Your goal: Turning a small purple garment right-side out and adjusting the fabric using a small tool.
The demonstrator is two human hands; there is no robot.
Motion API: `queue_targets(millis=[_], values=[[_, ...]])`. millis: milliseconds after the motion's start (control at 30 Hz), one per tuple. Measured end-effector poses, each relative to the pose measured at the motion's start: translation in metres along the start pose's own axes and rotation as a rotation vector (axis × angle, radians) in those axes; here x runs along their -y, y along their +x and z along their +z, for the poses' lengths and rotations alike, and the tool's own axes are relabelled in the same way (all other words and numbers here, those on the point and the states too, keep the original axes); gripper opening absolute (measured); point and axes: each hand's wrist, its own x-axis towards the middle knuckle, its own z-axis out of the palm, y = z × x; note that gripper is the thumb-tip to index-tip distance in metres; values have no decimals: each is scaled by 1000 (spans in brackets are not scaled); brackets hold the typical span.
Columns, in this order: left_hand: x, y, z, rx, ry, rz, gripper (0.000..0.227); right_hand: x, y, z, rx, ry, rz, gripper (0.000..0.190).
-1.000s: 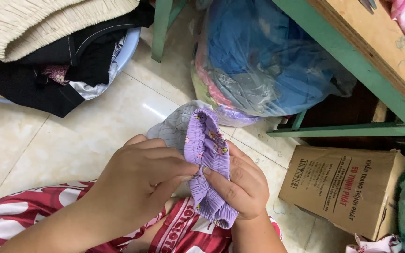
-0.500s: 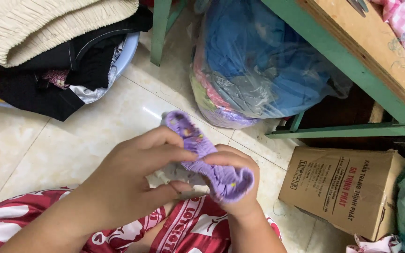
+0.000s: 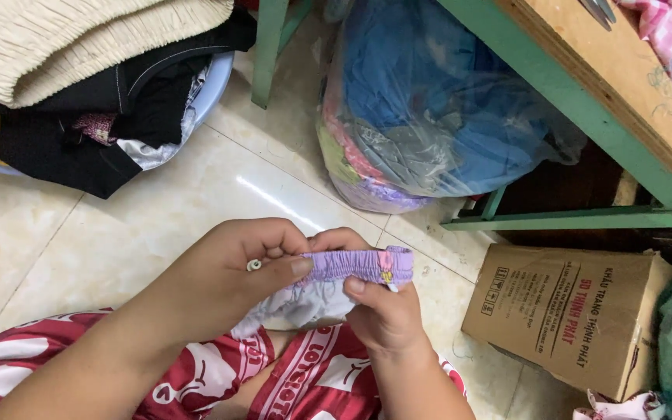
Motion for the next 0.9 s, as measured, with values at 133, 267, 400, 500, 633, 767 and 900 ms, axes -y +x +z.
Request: queue_targets(millis=[133,267,400,500,633,767,900], values=[[-1,0,1,27,-38,6,13,-13,-5,-9,-58,34,-5,33],[-11,-4,15,-198,435,220,2,-16,-6,-9,-180,1,-39,34],[-19,-16,22,-255,841,706,23,-25,-10,-19,-422,4,-67,34],[-13,-17,26,-268,1041,762,34,-23,-12,-15,-437,-34,-57,33],[-4,-15,24,-248,1115,748,47,-23,-12,-14,-438,-119,-36,38],[6,-10,21,-251,1266,781,37,-22,-10,-11,-411,-187,-80,39],[13,-7,19,-268,1249,729,38,-21,-11,-10,-417,-194,-82,41]])
